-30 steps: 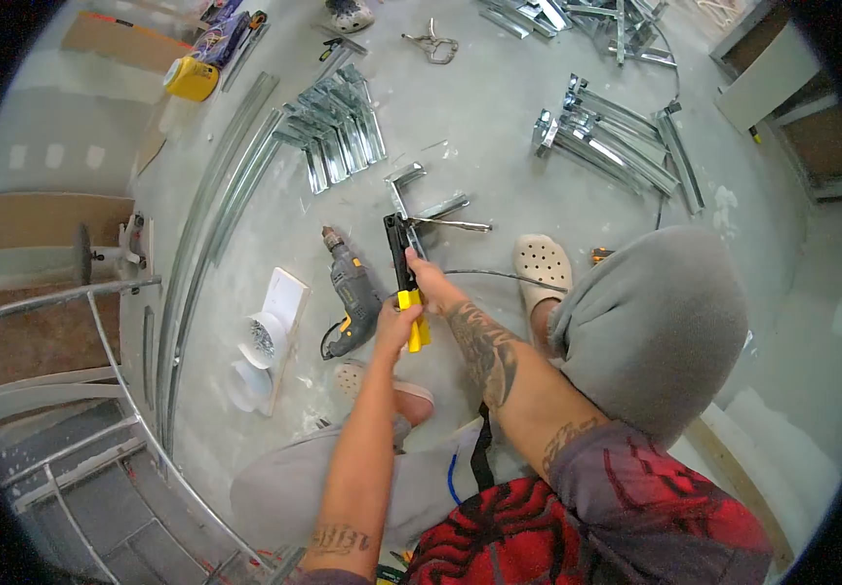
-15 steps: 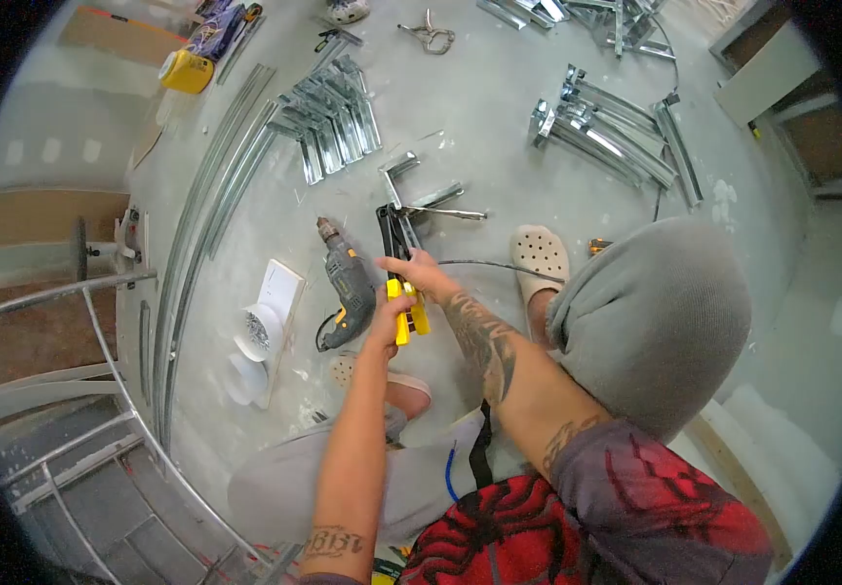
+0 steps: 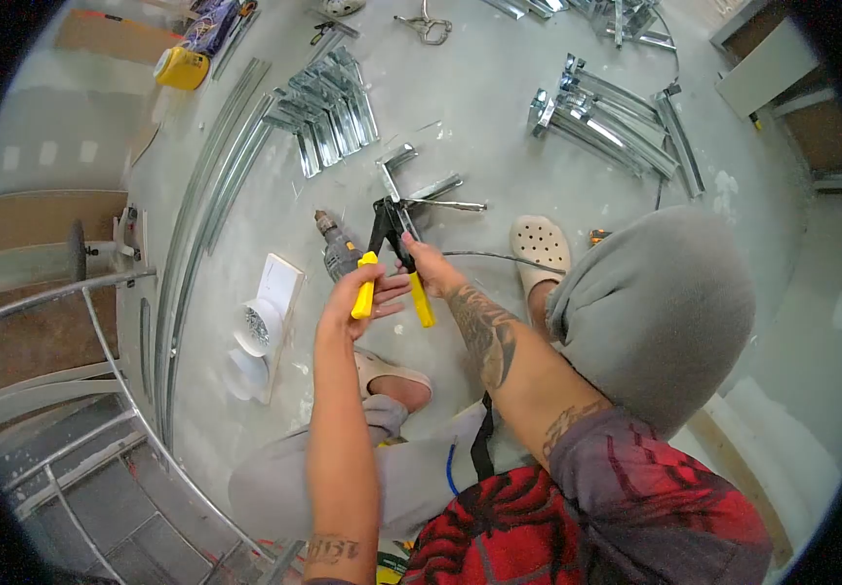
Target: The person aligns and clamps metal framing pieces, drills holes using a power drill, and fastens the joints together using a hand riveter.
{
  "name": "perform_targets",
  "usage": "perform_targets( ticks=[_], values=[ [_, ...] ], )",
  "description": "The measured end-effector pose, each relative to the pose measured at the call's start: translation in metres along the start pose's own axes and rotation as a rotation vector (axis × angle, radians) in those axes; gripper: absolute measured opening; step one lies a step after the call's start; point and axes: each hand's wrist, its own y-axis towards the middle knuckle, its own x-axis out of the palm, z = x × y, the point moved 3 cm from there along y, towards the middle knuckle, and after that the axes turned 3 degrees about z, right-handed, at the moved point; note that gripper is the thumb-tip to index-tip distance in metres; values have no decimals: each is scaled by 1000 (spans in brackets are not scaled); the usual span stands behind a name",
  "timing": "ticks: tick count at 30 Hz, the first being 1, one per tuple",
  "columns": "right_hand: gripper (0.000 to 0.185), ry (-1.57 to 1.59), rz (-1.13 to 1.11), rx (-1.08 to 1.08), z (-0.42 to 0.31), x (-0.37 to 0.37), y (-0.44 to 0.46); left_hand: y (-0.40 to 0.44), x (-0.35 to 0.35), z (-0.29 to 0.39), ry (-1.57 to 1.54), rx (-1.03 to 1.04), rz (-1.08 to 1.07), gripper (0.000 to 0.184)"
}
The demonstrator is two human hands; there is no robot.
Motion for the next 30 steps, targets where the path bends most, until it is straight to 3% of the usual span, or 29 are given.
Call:
perform_targets(
  ticks=[1, 4, 6, 8, 9, 10, 12, 16, 19, 20, 22, 23, 25, 26, 27, 28, 30],
  values=[
    [48, 81, 29, 21, 0, 4, -2, 1, -5, 1, 283, -21, 143, 45],
    [48, 88, 63, 4, -6, 18, -3, 8, 8, -40, 225, -137, 219, 44],
    [49, 41, 110, 42, -13, 17, -15, 32, 0, -65, 57, -122, 105, 45],
    [56, 68, -85, 130, -14, 21, -14, 46, -9, -80, 84, -10, 69, 51],
    [61, -424, 194, -17, -20, 32, -6, 46, -6, -80, 45, 34, 55, 39],
    [61, -429, 191, -23, -29, 33, -8, 46, -3, -77, 44, 41, 53, 39],
    [57, -1054, 242, -33, -52, 43, -32, 42, -3, -76, 60, 27, 68, 38],
    [54, -1020, 376, -38, -54, 42, -35, 47, -1, -86, 133, 107, 214, 38],
    [52, -1111, 377, -150, -48, 38, -33, 58, 0, -97, 220, 235, 485, 34],
    [54, -1144, 394, -194, -46, 37, -31, 59, -1, -99, 221, 237, 485, 34],
    [57, -1177, 411, -250, -44, 33, -28, 63, 1, -96, 223, 416, 406, 36],
    [60, -1040, 355, -256, -39, 30, -28, 64, -2, -97, 224, 417, 405, 36],
    [63, -897, 299, -264, -18, 17, -5, 55, -5, -87, 203, 312, 335, 37],
    [66, -589, 286, -244, 12, 0, 24, 48, -8, -74, 205, 313, 336, 37],
    [70, -285, 268, -218, 28, -9, 40, 42, -10, -59, 326, 188, 262, 37],
    [70, -286, 266, -212, 23, -10, 32, 34, -13, -46, 442, 59, 189, 37],
    [72, -438, 120, -129, 6, -5, 6, 12, -17, -14, 21, 79, -16, 37]
  ],
)
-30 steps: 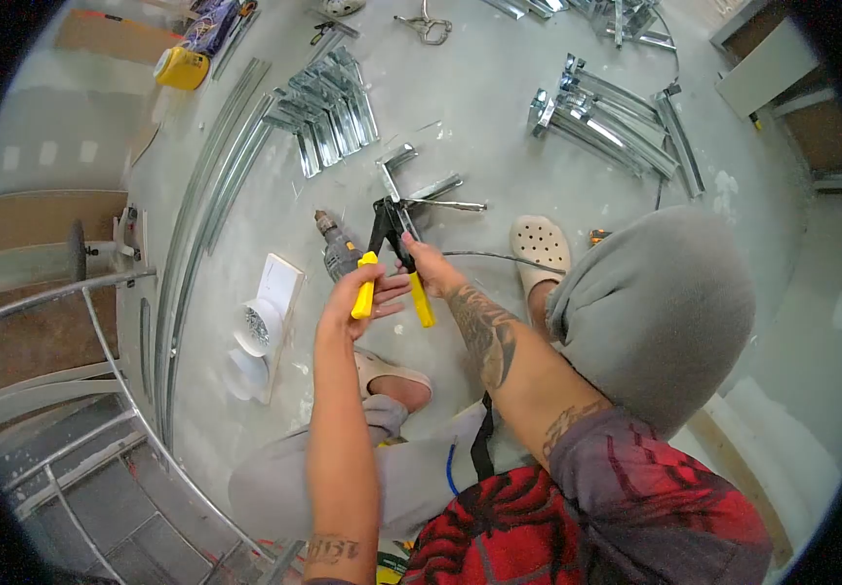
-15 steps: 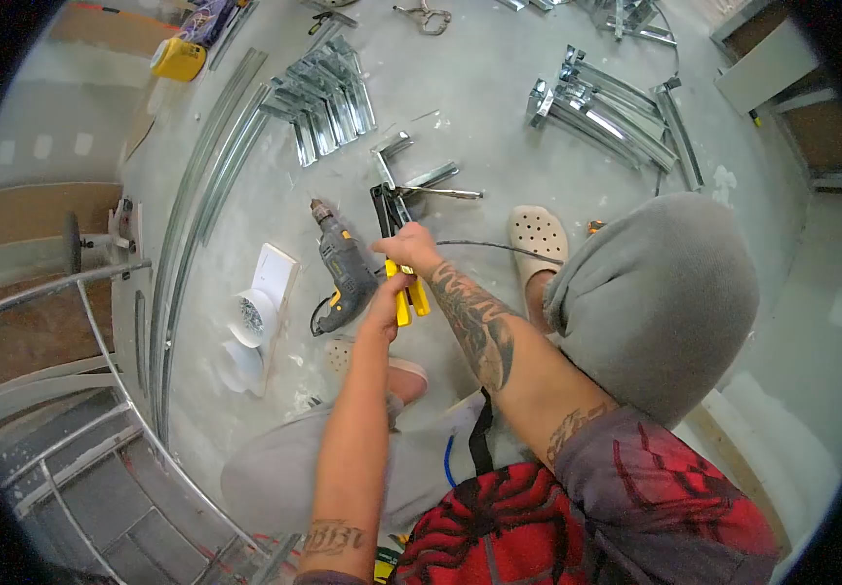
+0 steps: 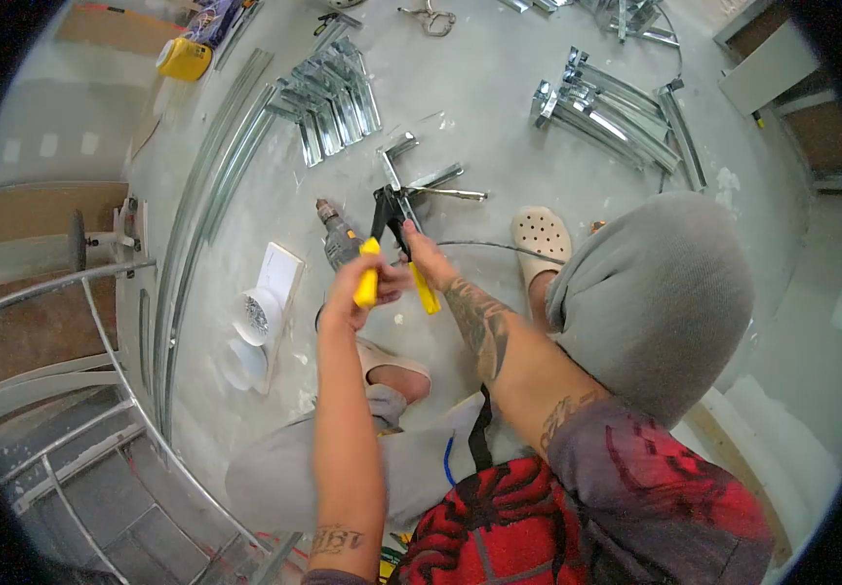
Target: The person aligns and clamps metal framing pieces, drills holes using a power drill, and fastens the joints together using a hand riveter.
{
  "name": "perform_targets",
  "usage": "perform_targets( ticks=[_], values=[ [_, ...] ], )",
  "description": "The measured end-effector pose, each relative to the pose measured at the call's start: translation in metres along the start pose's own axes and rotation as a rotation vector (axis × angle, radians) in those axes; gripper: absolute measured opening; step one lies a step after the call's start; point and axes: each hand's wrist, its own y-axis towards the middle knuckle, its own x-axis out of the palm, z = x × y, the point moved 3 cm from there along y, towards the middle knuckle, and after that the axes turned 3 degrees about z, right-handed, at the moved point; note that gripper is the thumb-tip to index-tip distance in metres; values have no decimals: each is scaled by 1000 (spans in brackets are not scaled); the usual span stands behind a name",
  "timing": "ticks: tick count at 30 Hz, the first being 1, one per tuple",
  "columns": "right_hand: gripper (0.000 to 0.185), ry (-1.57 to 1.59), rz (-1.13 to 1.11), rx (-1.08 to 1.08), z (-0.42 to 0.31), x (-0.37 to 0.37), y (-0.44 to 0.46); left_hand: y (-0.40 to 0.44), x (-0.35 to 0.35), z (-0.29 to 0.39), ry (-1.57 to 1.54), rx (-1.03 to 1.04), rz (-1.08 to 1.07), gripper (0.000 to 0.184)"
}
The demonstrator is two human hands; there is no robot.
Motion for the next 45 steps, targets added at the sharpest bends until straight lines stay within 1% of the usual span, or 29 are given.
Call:
perform_targets(
  ticks=[1, 2, 4, 5, 6, 8, 9, 10, 12, 13, 14, 16, 18, 19, 23, 25, 26, 28, 29, 31, 32, 34, 35, 37, 40, 41, 42, 44, 45],
  values=[
    [79, 87, -46, 122, 3, 3, 3, -16, 13, 16, 56, -2, -47, 39],
    [79, 81, -52, 122, 5, 8, 3, -19, 17, 9, 50, 4, -43, 39],
    [87, 173, 59, 128, 0, 13, 4, -7, 17, -19, 320, -111, 179, 48],
    [93, 249, -3, 118, -24, 16, -18, 8, 12, -43, 191, -185, 89, 54],
    [93, 253, 2, 112, -39, 14, -27, 7, 20, -52, 12, -141, 31, 52],
    [93, 174, -8, 135, -47, 9, -40, 16, 18, -62, 64, -83, 50, 47],
    [91, 391, -101, 377, -38, 12, -32, 21, 12, -71, 56, -95, 53, 47],
    [91, 386, -98, 389, -45, 16, -32, 26, 7, -76, 96, -92, 106, 44],
    [86, -660, -10, 166, -74, 16, -29, 32, 9, -77, 140, -82, 152, 40],
    [79, -760, -10, 117, -87, 17, -34, 27, 15, -73, 104, -59, 175, 39],
    [79, -757, -7, 116, -89, 18, -39, 24, 22, -70, 69, -36, 199, 38],
    [69, -715, 191, 54, -83, 18, -44, 33, 25, -82, -23, 53, 224, 36],
    [66, -717, 255, 16, -80, 20, -41, 42, 19, -86, 170, 162, 456, 34],
    [63, -719, 320, -16, -78, 18, -41, 42, 23, -87, 150, 225, 457, 27],
    [63, -693, 302, -17, -75, 18, -38, 48, 22, -86, 162, 326, 386, 25],
    [58, -765, 376, -194, -62, 18, -30, 45, 24, -81, 158, 341, 428, 24],
    [58, -763, 379, -202, -53, 15, -20, 45, 24, -78, 160, 349, 426, 24],
    [57, 5, 163, -62, -30, 12, -3, 48, 17, -77, 221, 245, 327, 24],
    [61, 127, 77, 35, -27, 10, -10, 48, 12, -70, 225, 249, 325, 24],
    [60, 108, 81, 8, -15, 7, 2, 34, 8, -42, 646, 79, 344, 27],
    [58, 87, 84, -11, -7, 6, 4, 11, 18, -21, 420, -68, 137, 38],
    [53, 124, 0, 9, -16, 3, -15, -1, 8, 9, 14, -16, 56, 50],
    [52, 197, -9, 22, -16, 6, -14, -3, 9, 6, 13, -12, 58, 50],
    [51, 265, -27, 14, -19, 10, -2, -3, 9, -6, 255, -153, 206, 57],
    [52, 296, 27, 106, -9, 12, 6, 10, 29, -41, 14, -171, 44, 50],
    [62, 342, 7, 148, -11, 8, 2, 11, 33, -43, 78, -84, 111, 45],
    [62, 340, 12, 158, -13, 8, 3, 17, 32, -49, 73, -93, 111, 45],
    [78, 124, -103, 174, -17, 13, 13, 30, 26, -62, 12, -17, 109, 40],
    [86, -289, 52, 265, -52, 14, -13, 27, 30, -61, -1, -15, 132, 38]
  ],
)
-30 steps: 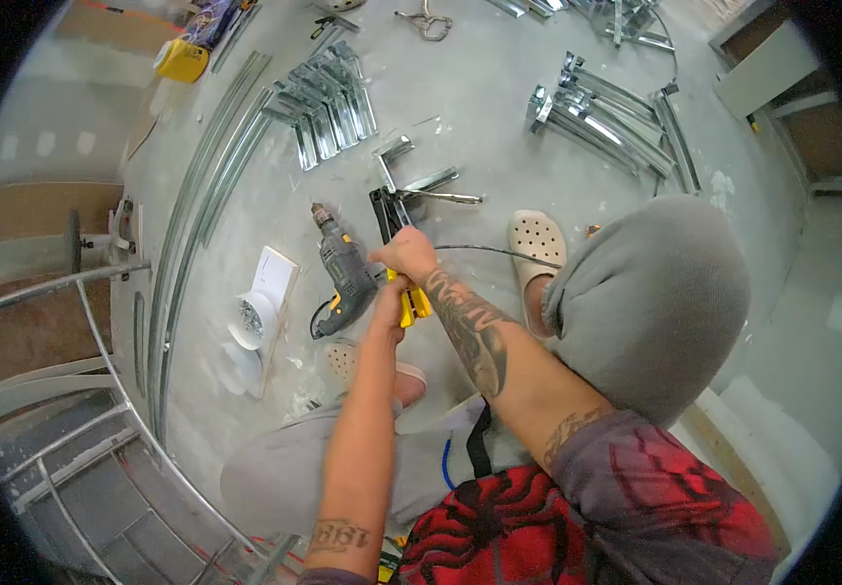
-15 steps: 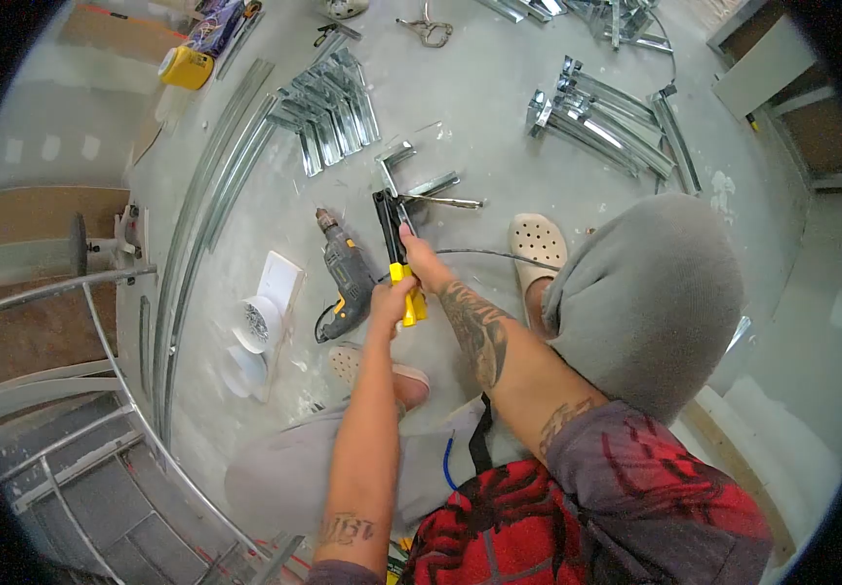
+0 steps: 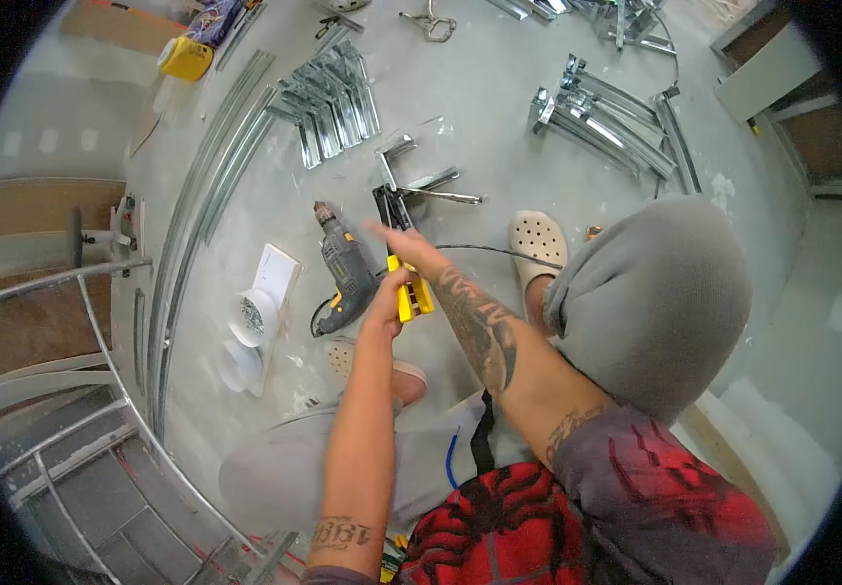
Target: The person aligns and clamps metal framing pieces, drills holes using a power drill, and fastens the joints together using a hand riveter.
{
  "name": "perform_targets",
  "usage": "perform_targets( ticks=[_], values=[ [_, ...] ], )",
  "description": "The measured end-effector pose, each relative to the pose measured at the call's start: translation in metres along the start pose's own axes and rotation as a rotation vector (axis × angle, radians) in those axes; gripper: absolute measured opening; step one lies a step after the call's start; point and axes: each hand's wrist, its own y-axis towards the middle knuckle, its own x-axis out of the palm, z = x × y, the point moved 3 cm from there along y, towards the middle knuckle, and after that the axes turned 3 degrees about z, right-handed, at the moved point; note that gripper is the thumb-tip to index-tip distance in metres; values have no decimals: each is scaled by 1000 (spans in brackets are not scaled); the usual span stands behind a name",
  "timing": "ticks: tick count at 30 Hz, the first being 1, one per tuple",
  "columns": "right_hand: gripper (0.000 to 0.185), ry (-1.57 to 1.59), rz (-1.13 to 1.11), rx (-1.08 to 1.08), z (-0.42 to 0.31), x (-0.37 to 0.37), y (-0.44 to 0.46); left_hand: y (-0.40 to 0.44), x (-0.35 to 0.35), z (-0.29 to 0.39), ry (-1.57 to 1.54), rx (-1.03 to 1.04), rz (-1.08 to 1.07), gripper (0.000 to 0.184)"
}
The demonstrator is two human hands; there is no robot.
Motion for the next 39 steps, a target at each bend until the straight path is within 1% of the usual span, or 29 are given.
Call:
perform_targets(
  ticks=[1, 3, 4, 6, 7, 9, 11, 13, 14, 15, 16, 18, 19, 21, 22, 23, 25, 26, 27, 28, 29, 30, 32, 33, 35, 36, 37, 38, 39],
  values=[
    [86, 0, 3, 1, -14, -5, -15, 3, 0, -1, 0, -1, -3, 38],
    [83, -416, -87, -169, -29, -8, -32, 8, -4, -8, -8, 28, -7, 37],
    [83, -414, -84, -165, -20, -4, -22, 7, -3, -11, -6, 24, -10, 37],
    [72, -408, 250, -197, -14, -1, -14, 7, -3, -15, 22, 132, 66, 31],
    [72, -407, 249, -192, -11, 0, -15, 11, 1, -20, 22, 128, 67, 31],
    [64, -366, 457, -252, -8, -1, -23, 15, 5, -26, 177, 345, 412, 23],
    [65, -361, 423, -299, -10, -3, -28, 24, 6, -24, 207, 419, 471, 20],
    [67, -364, 376, -314, -3, 5, -37, 24, -9, -33, 147, 522, 399, 25],
    [68, -314, 315, -385, -14, 15, -38, 26, -21, -26, 207, 653, 375, 28],
    [71, -264, 251, -462, -29, 25, -40, 20, -30, -12, 243, 630, 386, 27],
    [71, -264, 243, -467, -41, 34, -45, 11, -44, -1, 284, 599, 401, 27],
    [75, -25, 98, -429, -61, 47, -53, 18, -101, 20, 400, 446, 306, 26],
    [75, -28, 86, -428, -54, 52, -35, -18, -92, 54, 300, 352, 155, 27],
    [76, 62, 66, -583, -52, 62, -12, -86, -99, 110, 16, 196, -133, 30],
    [74, 191, -53, -602, -54, 62, -23, -106, -110, 126, -161, 136, -281, 32],
    [74, 183, -65, -612, -51, 63, -31, -124, -110, 141, -167, 152, -276, 32],
    [71, -15, 135, -634, -42, 58, -45, -156, -106, 159, 56, 100, -291, 32],
    [58, -190, 151, -451, -32, 57, -31, -168, -110, 164, 42, 111, -291, 32],
    [58, -201, 150, -457, -26, 51, -23, -179, -118, 168, 168, 109, -219, 31],
    [51, -274, 239, -492, -20, 39, -18, -190, -128, 171, 296, 103, -145, 31],
    [45, -344, 328, -523, -13, 30, -13, -202, -138, 174, 291, 105, -146, 31],
    [45, -349, 330, -527, -9, 22, -8, -214, -151, 176, 339, 92, -131, 30],
    [36, -266, 574, -614, -9, -3, -4, -234, -180, 178, 444, 83, -74, 29],
    [36, -282, 579, -616, -11, -14, -3, -242, -197, 174, 503, 83, -26, 29],
    [29, -370, 784, -816, -24, -34, -13, -249, -242, 153, 508, 87, 1, 27],
    [29, -386, 783, -824, -27, -41, -15, -249, -258, 137, 528, 87, 35, 25],
    [27, -538, 908, -868, -32, -48, -18, -245, -269, 114, 512, 96, 29, 25],
    [26, -693, 1034, -907, -36, -55, -21, -234, -282, 86, 579, 109, 119, 24],
    [26, -714, 1036, -918, -36, -63, -18, -220, -294, 56, 644, 122, 206, 23]
  ],
)
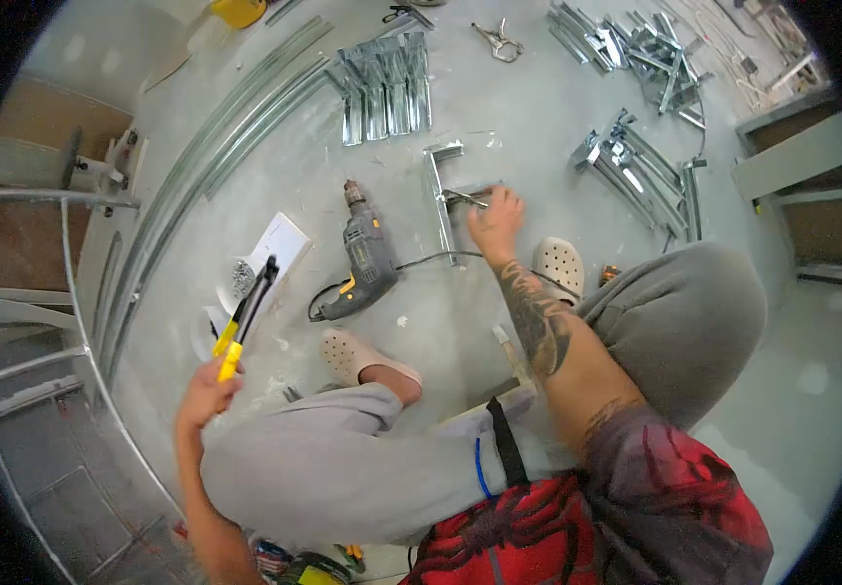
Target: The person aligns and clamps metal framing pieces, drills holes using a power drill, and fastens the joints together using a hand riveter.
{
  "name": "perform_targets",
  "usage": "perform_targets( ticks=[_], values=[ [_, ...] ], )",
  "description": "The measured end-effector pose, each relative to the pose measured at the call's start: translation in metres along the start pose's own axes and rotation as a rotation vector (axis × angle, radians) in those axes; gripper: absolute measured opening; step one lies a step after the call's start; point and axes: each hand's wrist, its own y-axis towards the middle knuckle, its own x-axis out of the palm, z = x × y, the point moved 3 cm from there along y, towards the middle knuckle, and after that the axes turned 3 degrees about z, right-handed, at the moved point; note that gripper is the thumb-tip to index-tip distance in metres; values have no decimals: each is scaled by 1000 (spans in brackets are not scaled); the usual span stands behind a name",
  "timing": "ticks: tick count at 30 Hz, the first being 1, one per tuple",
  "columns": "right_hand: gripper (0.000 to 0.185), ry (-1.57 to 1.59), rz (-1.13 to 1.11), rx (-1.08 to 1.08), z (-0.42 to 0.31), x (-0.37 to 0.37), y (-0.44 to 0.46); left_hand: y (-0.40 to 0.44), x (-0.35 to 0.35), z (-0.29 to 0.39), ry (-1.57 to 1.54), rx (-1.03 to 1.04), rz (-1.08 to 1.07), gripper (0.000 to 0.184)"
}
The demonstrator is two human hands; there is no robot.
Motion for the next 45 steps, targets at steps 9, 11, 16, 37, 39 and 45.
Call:
perform_targets(
  ticks=[9, 11, 16, 37, 39, 45],
  values=[
    [28, -453, -604, -290, 57, 21, 27, 75, 139, -229, 83, 15, 648, 27],
    [24, -412, -793, -339, 63, 31, 31, 86, 163, -253, 12, -45, 662, 27],
    [21, -360, -900, -517, 56, 33, 42, 112, 210, -295, -170, -136, 624, 29],
    [31, 128, -1048, 366, 49, 18, 72, 126, 174, 217, 818, 844, -216, 38],
    [25, 79, -1028, 307, 47, 23, 68, 173, 252, 225, 809, 658, -271, 38],
    [22, 85, -1020, 373, 43, 16, 63, 247, 415, 159, -322, 417, 46, 45]
  ],
)
